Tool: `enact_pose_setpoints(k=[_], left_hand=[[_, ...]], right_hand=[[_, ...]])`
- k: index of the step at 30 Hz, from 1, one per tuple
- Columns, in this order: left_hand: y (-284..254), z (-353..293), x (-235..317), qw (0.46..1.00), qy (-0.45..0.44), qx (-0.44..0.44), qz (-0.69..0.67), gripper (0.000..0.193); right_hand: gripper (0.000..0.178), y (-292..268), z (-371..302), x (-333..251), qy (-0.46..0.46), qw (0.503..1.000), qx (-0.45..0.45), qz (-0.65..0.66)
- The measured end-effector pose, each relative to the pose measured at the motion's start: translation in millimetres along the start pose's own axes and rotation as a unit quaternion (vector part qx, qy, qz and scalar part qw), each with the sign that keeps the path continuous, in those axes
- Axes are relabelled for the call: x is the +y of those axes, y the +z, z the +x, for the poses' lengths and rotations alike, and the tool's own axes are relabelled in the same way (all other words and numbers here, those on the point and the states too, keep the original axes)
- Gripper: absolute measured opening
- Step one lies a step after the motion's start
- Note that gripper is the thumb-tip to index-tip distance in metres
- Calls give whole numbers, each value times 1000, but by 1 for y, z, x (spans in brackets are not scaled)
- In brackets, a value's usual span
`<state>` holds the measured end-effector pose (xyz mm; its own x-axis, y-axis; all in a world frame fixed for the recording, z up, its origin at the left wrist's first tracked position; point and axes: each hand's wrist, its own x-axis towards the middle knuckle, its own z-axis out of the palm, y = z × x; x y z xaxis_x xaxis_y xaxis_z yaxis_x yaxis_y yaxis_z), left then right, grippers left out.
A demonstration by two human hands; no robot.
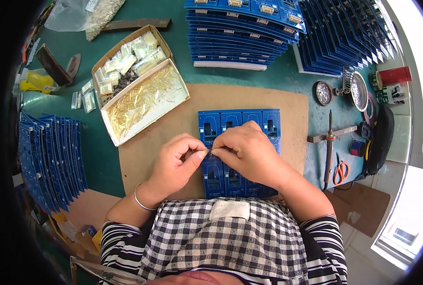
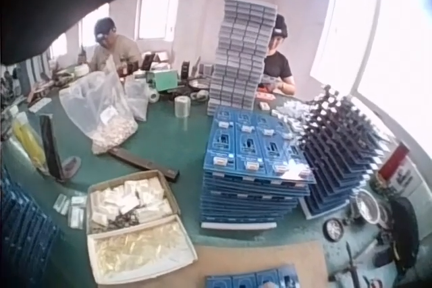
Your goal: The person assembles electronic components onto blue circuit boards by hand, then solders them in place with a soldering iron and solder wire.
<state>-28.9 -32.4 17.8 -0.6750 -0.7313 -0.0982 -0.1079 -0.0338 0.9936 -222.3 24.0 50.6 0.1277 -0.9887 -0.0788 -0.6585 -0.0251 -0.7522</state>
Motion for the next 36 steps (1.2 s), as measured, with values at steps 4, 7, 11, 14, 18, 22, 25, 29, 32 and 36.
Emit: enact_pose_setpoints(k=[4,7,11,14,18,22,25,29,32,36], left_hand=[[0,1,-3,999,23,-4,34,5],[0,1,-2,999,22,-1,35,5],[0,3,-4,999,22,6,27,5],[1,1,-16,999,12,34,-21,6],[-1,0,-21,996,8,75,-54,6],[-2,0,-20,995,12,85,-53,6],[-3,-1,-17,996,18,81,-39,6],[-5,-1,-15,996,12,81,-38,7],[-5,-1,-14,996,15,79,-35,7],[-6,0,-10,996,23,73,-33,7]], right_hand=[[5,2,4,-3,-23,999,21,-14],[6,5,3,-1,-30,999,26,-4],[7,9,3,7,2,997,65,35],[7,9,10,14,52,988,141,26],[8,12,18,9,48,990,116,-69],[8,18,20,9,61,986,130,-88],[8,21,21,10,41,981,139,-127],[9,24,23,10,40,979,142,-143],[9,25,23,10,42,977,151,-147],[11,23,22,8,37,976,137,-165]])
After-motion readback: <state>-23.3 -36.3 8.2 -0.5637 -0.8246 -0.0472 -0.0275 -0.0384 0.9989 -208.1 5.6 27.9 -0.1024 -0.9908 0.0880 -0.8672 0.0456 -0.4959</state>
